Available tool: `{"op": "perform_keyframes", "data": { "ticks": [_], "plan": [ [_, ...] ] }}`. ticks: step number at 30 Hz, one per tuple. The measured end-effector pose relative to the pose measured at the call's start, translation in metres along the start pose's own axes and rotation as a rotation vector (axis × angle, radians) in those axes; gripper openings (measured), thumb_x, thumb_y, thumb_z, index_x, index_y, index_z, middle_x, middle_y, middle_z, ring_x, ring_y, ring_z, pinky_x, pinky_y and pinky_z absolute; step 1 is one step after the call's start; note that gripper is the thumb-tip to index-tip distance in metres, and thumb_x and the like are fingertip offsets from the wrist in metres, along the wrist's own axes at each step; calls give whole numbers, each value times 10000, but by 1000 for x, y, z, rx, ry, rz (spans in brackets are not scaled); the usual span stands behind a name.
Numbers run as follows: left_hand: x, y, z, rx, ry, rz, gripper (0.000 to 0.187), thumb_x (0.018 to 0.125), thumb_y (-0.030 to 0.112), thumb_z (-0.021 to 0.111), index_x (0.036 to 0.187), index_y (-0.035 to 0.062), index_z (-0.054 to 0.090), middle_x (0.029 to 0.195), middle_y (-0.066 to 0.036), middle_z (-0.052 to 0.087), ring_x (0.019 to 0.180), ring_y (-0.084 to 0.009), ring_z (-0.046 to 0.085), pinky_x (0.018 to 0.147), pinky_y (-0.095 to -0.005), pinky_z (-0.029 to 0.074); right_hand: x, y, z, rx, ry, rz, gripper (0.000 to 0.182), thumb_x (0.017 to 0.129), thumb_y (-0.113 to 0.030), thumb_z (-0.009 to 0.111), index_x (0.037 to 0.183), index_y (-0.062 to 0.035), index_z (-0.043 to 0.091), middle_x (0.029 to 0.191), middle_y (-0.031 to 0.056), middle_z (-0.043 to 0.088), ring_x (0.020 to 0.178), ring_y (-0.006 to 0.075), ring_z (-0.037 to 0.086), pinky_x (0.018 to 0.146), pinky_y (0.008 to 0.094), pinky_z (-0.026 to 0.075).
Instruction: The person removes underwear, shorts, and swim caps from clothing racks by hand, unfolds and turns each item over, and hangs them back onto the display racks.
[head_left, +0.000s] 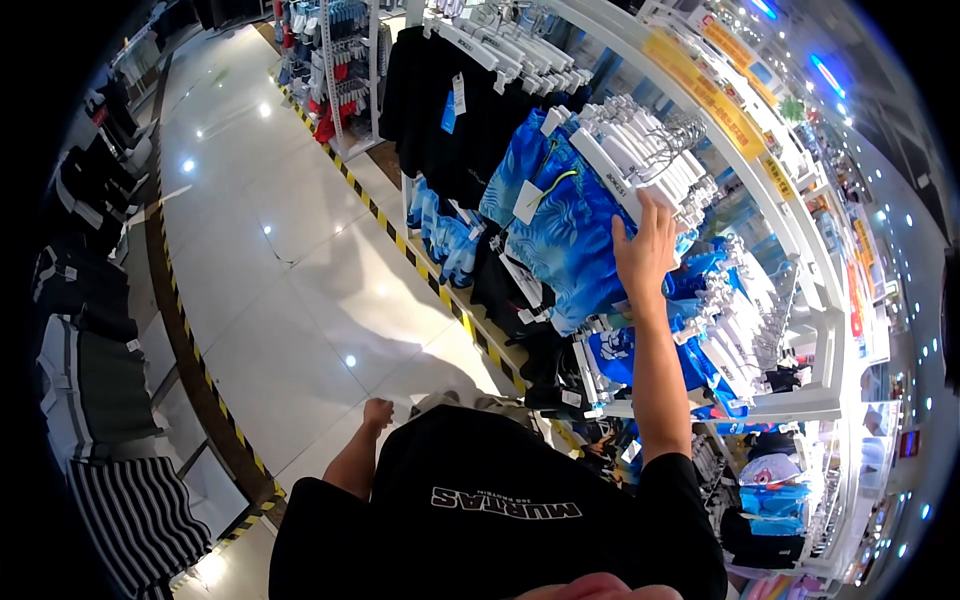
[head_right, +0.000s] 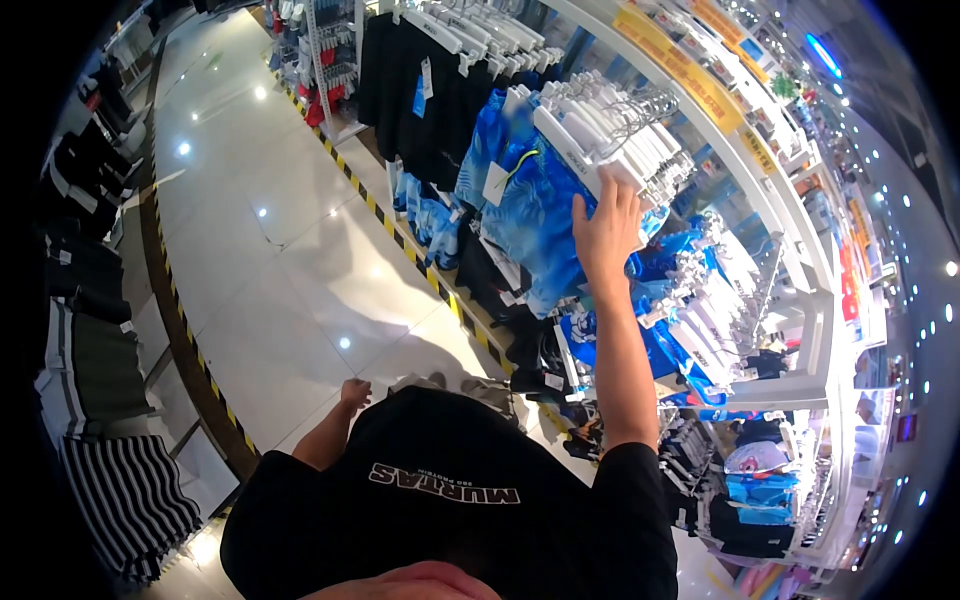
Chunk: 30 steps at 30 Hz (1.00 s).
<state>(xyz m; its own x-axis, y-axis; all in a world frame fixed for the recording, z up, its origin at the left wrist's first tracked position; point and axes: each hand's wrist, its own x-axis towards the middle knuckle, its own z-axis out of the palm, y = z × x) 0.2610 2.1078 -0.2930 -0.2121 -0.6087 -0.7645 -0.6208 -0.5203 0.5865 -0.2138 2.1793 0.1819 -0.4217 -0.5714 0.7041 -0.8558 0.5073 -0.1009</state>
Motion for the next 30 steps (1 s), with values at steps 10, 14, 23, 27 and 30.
{"op": "perform_keyframes", "data": {
  "ticks": [10,14,23,27,30],
  "plan": [
    [2,55,10,-153,56,149,322,872,236,670,972,-71,680,767,-116,691,567,-180,624,533,-317,526,-35,-26,12,231,136,9,493,816,-88,730,1283,-45,577,1382,210,477,1350,431,378,1124,524,286],
    [7,23,-1,-113,106,59,267,842,206,640,883,-51,702,690,-116,675,504,-179,598,503,-331,507,-50,-68,23,485,27,7,449,826,-56,711,1256,-25,586,1373,197,488,1368,413,373,1121,483,304],
    [-3,10,-89,-97,197,-158,255,872,205,622,821,-35,690,690,-112,670,521,-188,624,438,-321,468,18,-162,124,815,-136,-13,458,820,-39,703,1257,10,572,1317,202,538,1282,376,483,1076,413,374],
    [13,55,-128,-119,237,-174,307,887,225,633,1021,-50,649,802,-127,698,567,-196,646,470,-316,485,85,-187,147,870,-75,23,496,814,-25,708,1284,12,554,1326,204,538,1277,371,491,1058,402,395],
    [34,98,-147,-207,276,-103,319,907,247,627,1051,-36,639,850,-123,699,602,-185,653,502,-311,493,127,-187,162,874,22,17,528,815,-50,716,1307,8,535,1351,192,530,1269,342,502,1073,389,370]
  ]
}}
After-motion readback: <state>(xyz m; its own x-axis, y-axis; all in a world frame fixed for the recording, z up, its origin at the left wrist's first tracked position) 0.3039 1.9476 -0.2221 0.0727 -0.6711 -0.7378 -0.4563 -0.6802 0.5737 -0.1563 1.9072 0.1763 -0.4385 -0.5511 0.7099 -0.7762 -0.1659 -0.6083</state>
